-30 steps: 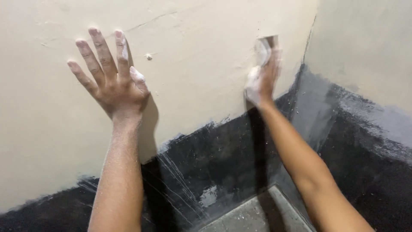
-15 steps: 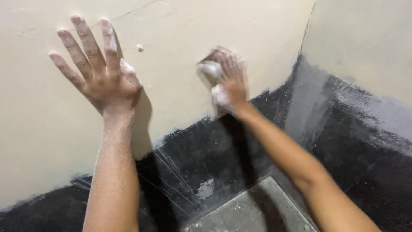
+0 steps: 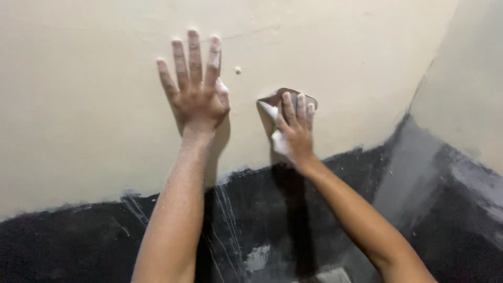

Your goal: The person sands a wall by hand using sandpaper, alternating between rubbing the surface with the paper and feeling the wall with their bare hand.

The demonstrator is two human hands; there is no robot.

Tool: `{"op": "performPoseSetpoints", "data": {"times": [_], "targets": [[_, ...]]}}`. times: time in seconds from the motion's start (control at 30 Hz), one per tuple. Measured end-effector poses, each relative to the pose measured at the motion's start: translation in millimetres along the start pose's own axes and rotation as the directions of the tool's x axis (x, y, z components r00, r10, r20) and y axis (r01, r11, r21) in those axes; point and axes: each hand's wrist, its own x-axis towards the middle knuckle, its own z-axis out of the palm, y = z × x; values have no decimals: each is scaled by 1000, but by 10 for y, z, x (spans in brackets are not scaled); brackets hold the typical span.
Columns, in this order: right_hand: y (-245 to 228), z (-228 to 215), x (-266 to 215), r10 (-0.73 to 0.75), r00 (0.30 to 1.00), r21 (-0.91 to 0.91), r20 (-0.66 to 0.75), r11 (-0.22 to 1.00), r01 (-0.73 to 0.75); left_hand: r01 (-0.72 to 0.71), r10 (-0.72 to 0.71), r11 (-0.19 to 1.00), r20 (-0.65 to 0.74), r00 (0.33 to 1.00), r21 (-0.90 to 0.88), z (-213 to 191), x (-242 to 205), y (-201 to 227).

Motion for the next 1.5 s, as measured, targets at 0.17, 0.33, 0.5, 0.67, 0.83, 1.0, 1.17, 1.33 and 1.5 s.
{"op": "performPoseSetpoints", "data": {"times": [0.17,0.33,0.5,0.67,0.83,1.0,1.17,1.33,1.5], "targets": [[778,-496,247,294,954,-11,65,956,-294,-33,36,999,-131,991,25,62,-56,-24],[1402,-520,687,744,660,32,-108,666,-746,-37,45,997,-141,989,61,65,-31,20],[642,-398,886,556,828,177,-78,825,-537,-33,42,997,-131,991,77,51,-35,28],[714,-698,951,189,981,11,45,982,-190,-27,33,998,-129,991,51,35,-43,42],[1437,-941,941,515,857,168,16,843,-510,-23,24,1000,-125,992,8,41,-50,25],[1823,-505,1049,851,492,54,-184,509,-859,-20,15,1000,-236,972,-17,177,-37,63],[751,-187,1087,381,922,-4,-73,924,-383,-38,37,999,-238,971,3,218,-40,-7],[577,-421,1021,218,976,-50,1,975,-218,-70,76,997,-260,963,30,272,-121,-53],[612,-716,1122,345,934,-25,92,938,-345,-63,71,997,-239,968,40,254,-146,-40]]}}
